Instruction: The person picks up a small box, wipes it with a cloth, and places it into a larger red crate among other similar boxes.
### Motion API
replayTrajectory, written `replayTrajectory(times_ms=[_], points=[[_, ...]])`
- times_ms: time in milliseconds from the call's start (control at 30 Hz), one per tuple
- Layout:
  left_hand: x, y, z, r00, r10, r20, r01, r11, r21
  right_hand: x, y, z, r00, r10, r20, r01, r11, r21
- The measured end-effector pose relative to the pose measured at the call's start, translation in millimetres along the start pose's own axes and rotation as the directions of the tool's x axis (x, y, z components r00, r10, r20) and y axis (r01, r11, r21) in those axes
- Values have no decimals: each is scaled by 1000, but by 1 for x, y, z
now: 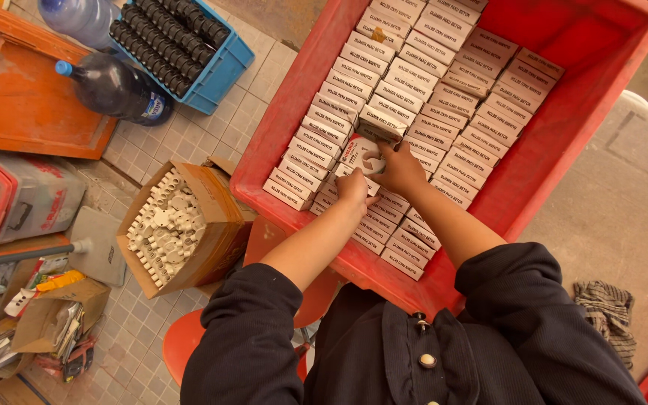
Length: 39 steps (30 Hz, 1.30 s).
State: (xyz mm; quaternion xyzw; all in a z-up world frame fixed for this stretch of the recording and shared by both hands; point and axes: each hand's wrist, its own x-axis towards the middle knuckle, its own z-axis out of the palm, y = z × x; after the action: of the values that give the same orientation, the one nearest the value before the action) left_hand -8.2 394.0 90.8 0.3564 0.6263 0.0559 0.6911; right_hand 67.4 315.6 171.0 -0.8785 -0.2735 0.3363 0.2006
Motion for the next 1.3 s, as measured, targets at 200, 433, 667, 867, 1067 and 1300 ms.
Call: replayTrajectory(times_ms=[200, 433, 667, 867, 1067, 1300], points=[[8, -3, 3, 999, 33, -8, -32, 998, 44, 12, 23, 12, 982, -138, -132, 129, 988, -80], [-51, 20, 7, 987, 144, 74, -153, 980, 129, 37, 59, 46, 924, -54, -379, 172, 943, 284], [-50, 20, 8, 969, 241, 50, -246, 948, 204, 36, 47, 54, 792, 466, -394, 39, 606, 794], [-87, 38, 24, 969, 239, 60, -246, 941, 231, 46, 50, 56, 812, 557, -175, -69, 389, 919], [-49, 34, 25, 955, 291, 55, -296, 934, 199, 20, 22, 48, 837, 542, -77, -137, 343, 929], [-64, 56, 24, 975, 205, 79, -198, 976, -93, 25, 16, 66, 874, 486, 5, -71, 118, 990]])
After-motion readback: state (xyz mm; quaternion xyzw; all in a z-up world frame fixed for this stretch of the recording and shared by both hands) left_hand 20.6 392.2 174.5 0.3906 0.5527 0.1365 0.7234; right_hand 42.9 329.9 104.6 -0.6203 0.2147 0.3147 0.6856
